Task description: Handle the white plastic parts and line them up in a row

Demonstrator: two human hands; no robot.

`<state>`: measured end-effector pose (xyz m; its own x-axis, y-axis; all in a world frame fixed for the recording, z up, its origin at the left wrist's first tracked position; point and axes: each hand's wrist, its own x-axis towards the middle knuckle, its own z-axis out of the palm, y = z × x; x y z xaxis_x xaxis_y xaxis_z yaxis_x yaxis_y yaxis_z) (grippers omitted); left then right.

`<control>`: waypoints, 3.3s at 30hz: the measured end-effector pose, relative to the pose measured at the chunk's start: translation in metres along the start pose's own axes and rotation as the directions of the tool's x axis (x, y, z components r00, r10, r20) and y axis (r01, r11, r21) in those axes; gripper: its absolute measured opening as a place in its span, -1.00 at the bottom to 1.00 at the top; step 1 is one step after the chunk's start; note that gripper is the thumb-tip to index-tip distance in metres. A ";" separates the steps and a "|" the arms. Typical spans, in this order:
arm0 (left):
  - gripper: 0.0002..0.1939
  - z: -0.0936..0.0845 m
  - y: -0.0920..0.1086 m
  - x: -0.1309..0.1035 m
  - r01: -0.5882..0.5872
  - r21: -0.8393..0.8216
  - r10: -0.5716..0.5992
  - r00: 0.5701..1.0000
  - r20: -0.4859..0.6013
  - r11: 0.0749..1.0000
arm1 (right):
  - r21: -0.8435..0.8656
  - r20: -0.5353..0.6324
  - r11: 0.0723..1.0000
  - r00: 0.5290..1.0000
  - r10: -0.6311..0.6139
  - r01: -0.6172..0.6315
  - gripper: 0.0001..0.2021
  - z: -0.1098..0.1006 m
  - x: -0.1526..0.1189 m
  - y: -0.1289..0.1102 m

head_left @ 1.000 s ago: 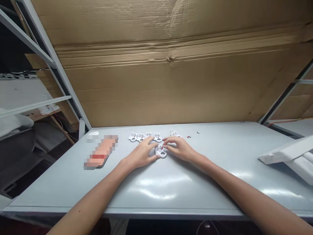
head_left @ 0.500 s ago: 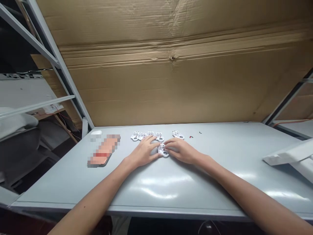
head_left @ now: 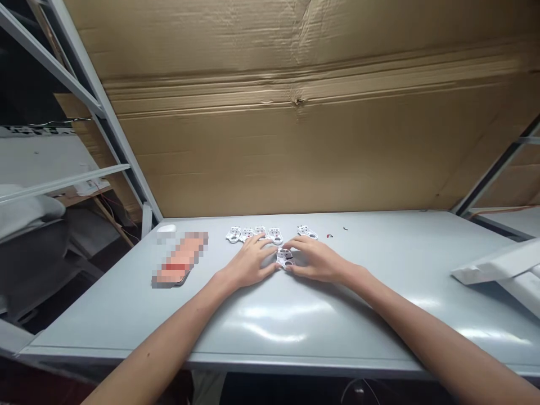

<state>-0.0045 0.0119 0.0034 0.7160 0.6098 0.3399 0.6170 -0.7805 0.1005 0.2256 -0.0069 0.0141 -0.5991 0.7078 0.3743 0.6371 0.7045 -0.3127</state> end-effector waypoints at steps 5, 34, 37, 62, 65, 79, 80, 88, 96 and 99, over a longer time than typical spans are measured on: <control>-0.65 -0.001 0.001 0.000 0.009 0.007 -0.009 1.000 0.010 1.000 | -0.140 -0.006 0.989 0.999 0.046 -0.046 -0.70 -0.004 0.000 0.001; -0.41 -0.005 0.007 0.001 0.133 0.050 -0.140 0.969 0.204 0.990 | -0.329 0.010 0.942 0.998 0.068 -0.060 -0.70 0.019 0.005 0.018; -0.40 -0.004 0.005 0.001 0.131 0.036 -0.136 0.971 0.194 0.991 | -0.343 0.004 0.935 0.995 0.098 -0.091 -0.66 0.022 0.004 0.020; -0.32 0.001 0.002 0.001 0.105 0.001 -0.102 0.967 0.234 0.994 | -0.096 0.053 0.995 0.998 0.036 -0.031 -0.57 0.013 0.006 0.025; -0.40 0.000 0.004 0.000 0.076 0.029 -0.080 0.979 0.187 0.997 | -0.054 0.000 0.996 0.997 0.073 -0.073 -0.61 0.010 0.006 0.031; -0.69 -0.002 0.006 0.002 -0.035 -0.075 0.044 0.992 0.121 0.997 | -0.180 -0.036 0.949 0.966 0.257 -0.259 -0.68 0.007 0.002 0.063; -0.68 -0.002 0.006 0.002 -0.035 -0.072 0.044 0.992 0.121 0.997 | -0.195 -0.046 0.939 0.959 0.280 -0.283 -0.70 0.004 0.002 0.063; -0.70 -0.006 0.004 0.001 -0.025 -0.067 0.031 0.994 0.105 0.997 | -0.215 -0.183 0.903 0.924 0.336 -0.371 -0.59 -0.010 0.002 0.048; -0.66 -0.004 0.000 0.001 0.076 0.025 -0.076 0.997 -0.033 0.997 | 0.033 0.007 0.999 0.999 -0.034 0.033 -0.56 0.010 0.007 0.005; -0.65 -0.003 0.001 0.001 0.077 0.031 -0.077 0.997 -0.019 0.997 | 0.071 0.000 0.995 0.997 -0.073 0.073 -0.58 0.013 0.007 0.002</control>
<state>-0.0040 0.0110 0.0071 0.6602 0.6652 0.3487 0.6802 -0.7264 0.0979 0.2163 0.0004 0.0050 -0.6442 0.6544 0.3960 0.5556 0.7562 -0.3457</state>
